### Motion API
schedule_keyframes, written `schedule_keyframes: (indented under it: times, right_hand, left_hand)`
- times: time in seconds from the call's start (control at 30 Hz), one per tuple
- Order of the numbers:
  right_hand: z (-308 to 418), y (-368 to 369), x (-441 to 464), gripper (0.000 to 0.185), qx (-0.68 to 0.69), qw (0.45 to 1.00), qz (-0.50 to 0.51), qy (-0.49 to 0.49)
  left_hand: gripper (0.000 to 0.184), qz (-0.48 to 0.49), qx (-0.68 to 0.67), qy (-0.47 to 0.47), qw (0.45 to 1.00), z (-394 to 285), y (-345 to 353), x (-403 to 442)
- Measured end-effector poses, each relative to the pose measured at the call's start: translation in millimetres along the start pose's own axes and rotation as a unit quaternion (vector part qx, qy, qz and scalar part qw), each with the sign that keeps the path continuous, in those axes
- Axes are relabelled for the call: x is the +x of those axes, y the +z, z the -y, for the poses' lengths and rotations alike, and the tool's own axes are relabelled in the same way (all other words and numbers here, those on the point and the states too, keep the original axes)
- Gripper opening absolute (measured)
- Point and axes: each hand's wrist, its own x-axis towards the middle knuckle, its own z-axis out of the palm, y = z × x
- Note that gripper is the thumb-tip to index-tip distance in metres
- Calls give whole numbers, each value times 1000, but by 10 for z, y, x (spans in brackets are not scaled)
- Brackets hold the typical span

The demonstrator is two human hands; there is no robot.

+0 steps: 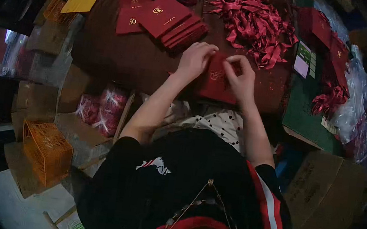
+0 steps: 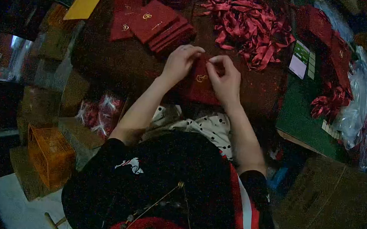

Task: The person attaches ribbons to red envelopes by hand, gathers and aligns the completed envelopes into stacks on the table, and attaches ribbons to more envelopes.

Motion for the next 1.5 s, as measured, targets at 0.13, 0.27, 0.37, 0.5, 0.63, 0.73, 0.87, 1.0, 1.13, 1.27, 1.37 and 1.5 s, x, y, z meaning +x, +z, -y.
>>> schedule_keyframes:
  times: [0.13,0.27,0.37,0.5,0.63,0.73,0.87,1.0,1.13,1.27,1.37,1.5]
  right_hand:
    - [-621,221,7,22,24,995,-9,93]
    - [-522,221,-13,16,0,999,-8,31]
    - [-518,250,-12,15,-8,1000,-13,15]
    - [-415,244,-38,13,-63,998,5,1]
    - [-354,252,-20,12,-117,992,5,-45]
    - [-358,280,18,10,-156,982,9,-107]
    - [-310,260,49,13,-208,962,54,-171]
    - [-253,283,36,12,-232,952,58,-193]
    - [-276,313,26,14,-232,949,57,-206]
    - [-348,329,27,17,-236,945,66,-215]
    - [-298,275,69,15,-234,952,73,-182]
    - [-160,165,137,17,-275,943,8,-187]
  left_hand:
    - [30,-166,177,5,970,-36,13,-146]
    - [44,-35,112,-144,983,-238,-111,-472]
    - [51,-17,71,-182,981,-219,-2,-564]
    - [42,-47,12,-207,977,-305,37,-543]
    - [39,-70,-117,-208,969,-224,124,-535]
    - [43,-71,-148,-225,961,-240,100,-524]
    - [47,-80,-152,-222,960,-230,120,-527]
    - [47,-80,-185,-235,951,-256,135,-539]
    - [46,-95,-94,-155,979,-322,135,-550]
    - [41,-125,-87,-95,984,-331,185,-543]
    - [36,-111,-157,-114,975,-215,170,-499]
    - [28,-9,-360,-222,906,84,166,-499]
